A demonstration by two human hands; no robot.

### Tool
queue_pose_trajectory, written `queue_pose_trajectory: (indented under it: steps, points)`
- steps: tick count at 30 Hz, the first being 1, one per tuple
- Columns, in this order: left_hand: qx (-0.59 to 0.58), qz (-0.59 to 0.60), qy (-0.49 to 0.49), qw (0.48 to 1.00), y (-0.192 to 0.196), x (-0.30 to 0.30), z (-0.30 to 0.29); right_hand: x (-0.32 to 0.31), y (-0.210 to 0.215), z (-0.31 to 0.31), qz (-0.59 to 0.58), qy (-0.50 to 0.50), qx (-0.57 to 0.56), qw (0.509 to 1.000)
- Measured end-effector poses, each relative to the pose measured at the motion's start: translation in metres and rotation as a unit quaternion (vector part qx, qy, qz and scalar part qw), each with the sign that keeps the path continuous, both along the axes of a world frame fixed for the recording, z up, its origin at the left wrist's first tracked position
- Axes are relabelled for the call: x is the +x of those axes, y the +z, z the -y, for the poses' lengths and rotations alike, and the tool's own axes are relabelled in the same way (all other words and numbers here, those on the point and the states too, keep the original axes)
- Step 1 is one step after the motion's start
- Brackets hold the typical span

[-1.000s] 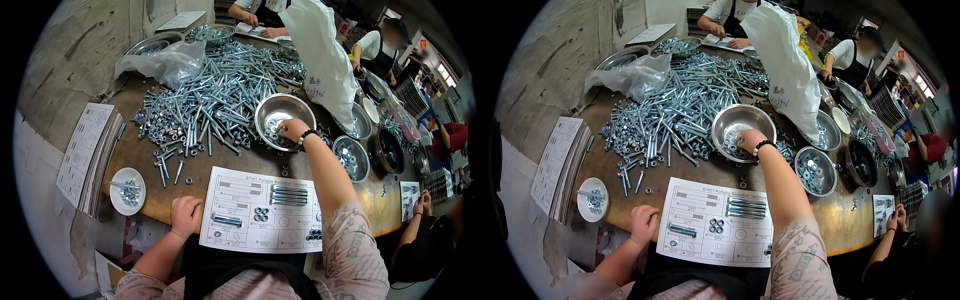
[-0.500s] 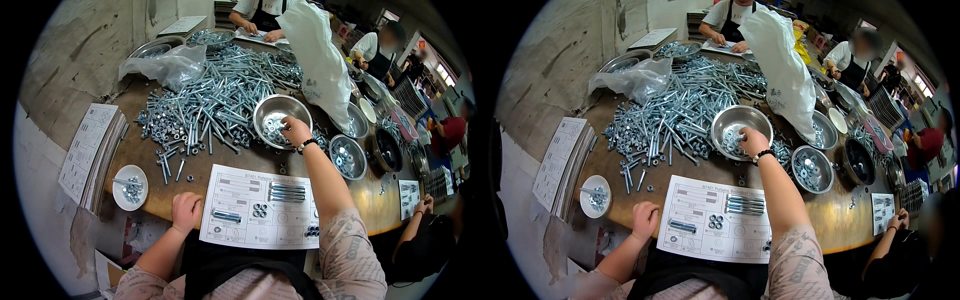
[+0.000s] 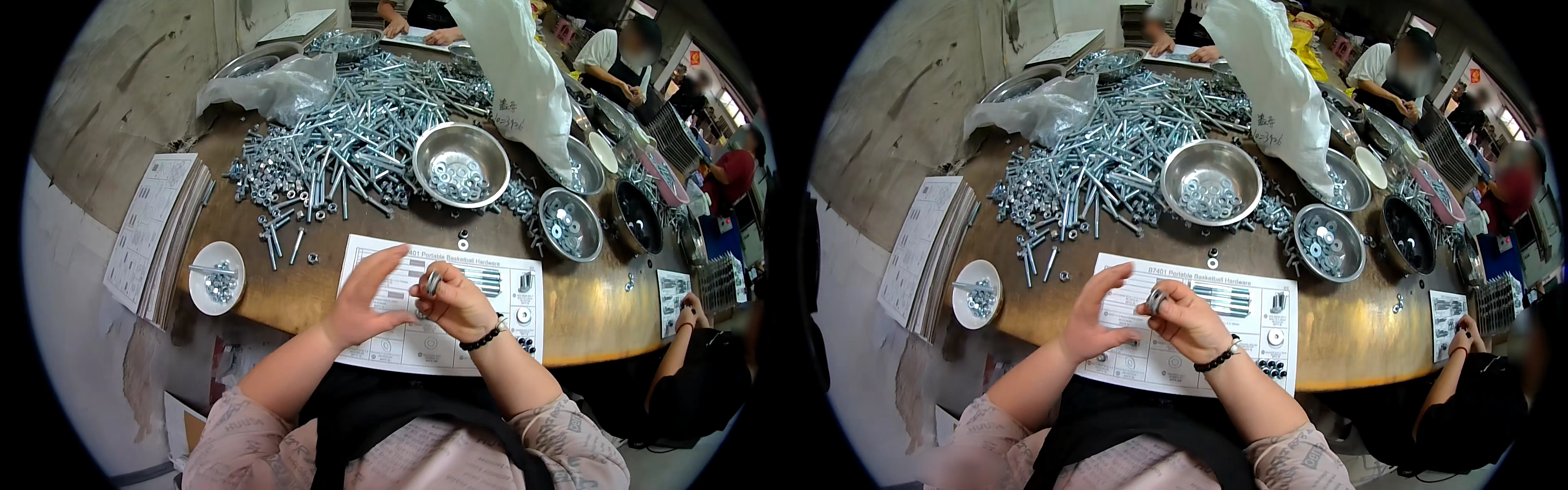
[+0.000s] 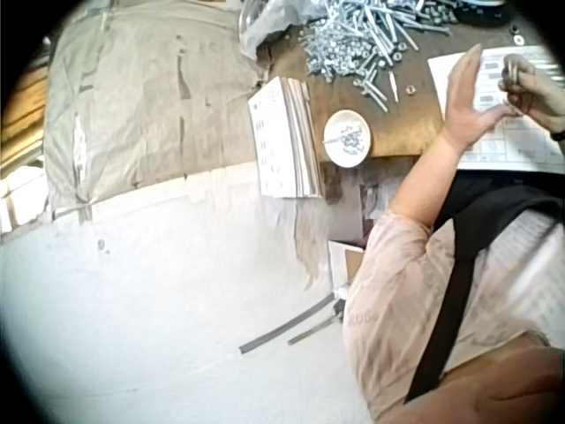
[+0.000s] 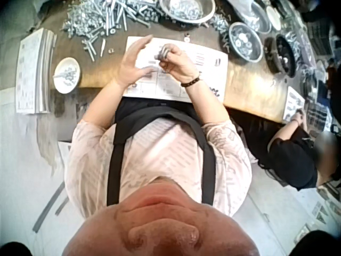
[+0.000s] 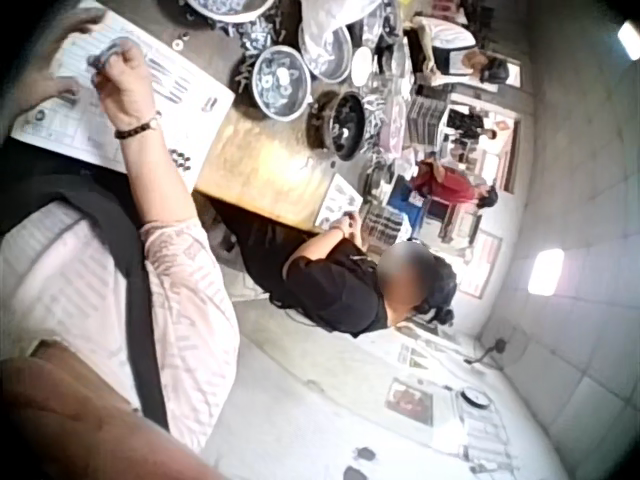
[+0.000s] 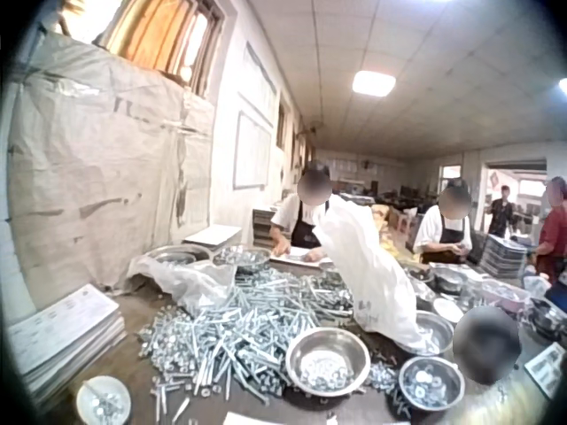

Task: The person sorts metal fasteners including bolts, nuts, and washers from a large pile on a table. They place selected items onto a printed layout sheet, arranging them in designated areas while other workers perform similar tasks nearby.

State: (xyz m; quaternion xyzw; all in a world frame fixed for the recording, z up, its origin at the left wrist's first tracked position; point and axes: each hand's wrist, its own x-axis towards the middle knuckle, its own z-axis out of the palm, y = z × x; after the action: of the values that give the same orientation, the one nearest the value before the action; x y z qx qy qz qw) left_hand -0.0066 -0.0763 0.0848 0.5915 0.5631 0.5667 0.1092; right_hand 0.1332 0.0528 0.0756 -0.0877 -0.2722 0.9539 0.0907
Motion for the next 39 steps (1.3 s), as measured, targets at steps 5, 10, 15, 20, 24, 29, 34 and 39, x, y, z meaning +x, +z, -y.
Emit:
queue_pose_trajectory:
  steps: [5,10,15,20,24,29,34,39]
  points:
    - [0.053,-0.116,-0.121,0.985,0.007,0.009,-0.024,0.017,-0.003,0.021,-0.059,0.034,0.004,0.998]
    - [0.036,-0.158,-0.112,0.98,0.008,0.015,-0.024,0.033,0.005,0.032,0.012,-0.006,0.059,0.998]
    - [0.001,-0.197,-0.095,0.976,0.014,0.023,-0.02,0.048,0.011,0.03,0.092,-0.003,0.156,0.983]
    - [-0.017,-0.263,-0.065,0.962,0.017,0.034,-0.018,0.055,0.005,0.029,0.142,-0.105,0.363,0.915]
    - [-0.007,-0.267,-0.064,0.962,0.027,0.041,-0.021,0.062,0.012,0.016,0.138,-0.119,0.408,0.895]
    - [-0.042,-0.154,0.034,0.987,0.018,0.024,-0.012,0.091,0.023,-0.034,0.246,-0.104,0.708,0.654]
    - [-0.076,-0.111,0.084,0.987,-0.011,0.006,0.006,0.105,-0.016,-0.022,0.31,-0.029,0.825,0.472]
    - [-0.1,-0.061,0.133,0.984,-0.033,-0.011,0.029,0.113,-0.018,-0.014,0.325,0.027,0.85,0.414]
